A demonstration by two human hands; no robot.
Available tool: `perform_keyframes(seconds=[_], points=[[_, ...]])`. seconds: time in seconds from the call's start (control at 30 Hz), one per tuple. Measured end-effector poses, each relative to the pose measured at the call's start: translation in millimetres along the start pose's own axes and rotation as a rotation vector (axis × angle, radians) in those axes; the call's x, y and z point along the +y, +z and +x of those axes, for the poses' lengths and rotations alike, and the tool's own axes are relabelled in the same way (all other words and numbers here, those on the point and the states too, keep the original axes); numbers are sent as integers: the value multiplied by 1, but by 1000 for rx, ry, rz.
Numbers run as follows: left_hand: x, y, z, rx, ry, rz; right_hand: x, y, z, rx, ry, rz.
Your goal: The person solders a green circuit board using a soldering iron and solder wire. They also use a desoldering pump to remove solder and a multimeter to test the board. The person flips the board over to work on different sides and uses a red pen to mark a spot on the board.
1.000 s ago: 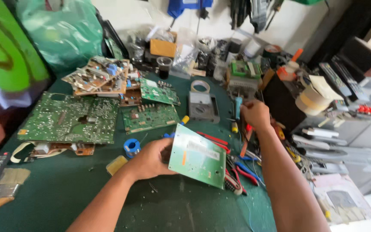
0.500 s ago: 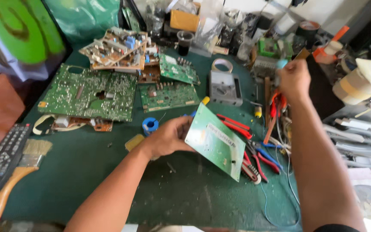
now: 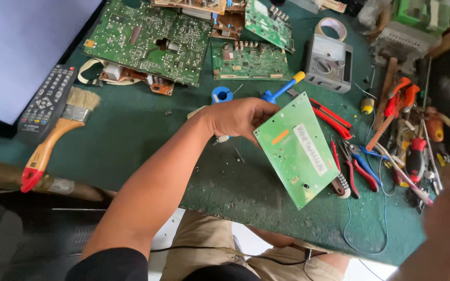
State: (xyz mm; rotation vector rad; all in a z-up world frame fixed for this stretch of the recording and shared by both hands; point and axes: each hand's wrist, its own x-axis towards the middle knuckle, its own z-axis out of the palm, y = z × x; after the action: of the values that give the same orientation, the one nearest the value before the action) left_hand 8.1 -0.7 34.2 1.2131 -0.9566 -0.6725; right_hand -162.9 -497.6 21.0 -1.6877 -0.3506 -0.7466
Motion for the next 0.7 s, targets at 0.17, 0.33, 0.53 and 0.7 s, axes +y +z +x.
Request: perform_keyframes(seconds=[0.17,0.33,0.53,0.7], points=[[8,-1,-3,-60,-34,111,-39,136,-73,218,-145,303],[7,-18,-13,-191,30,39,-48,184,-99,360,299,443],[-10,-17,-7,-183,-20,38,-50,207,-109,192,299,538],[1,-15,-8,-145,-97,108,-40,208,-117,275,306,448]])
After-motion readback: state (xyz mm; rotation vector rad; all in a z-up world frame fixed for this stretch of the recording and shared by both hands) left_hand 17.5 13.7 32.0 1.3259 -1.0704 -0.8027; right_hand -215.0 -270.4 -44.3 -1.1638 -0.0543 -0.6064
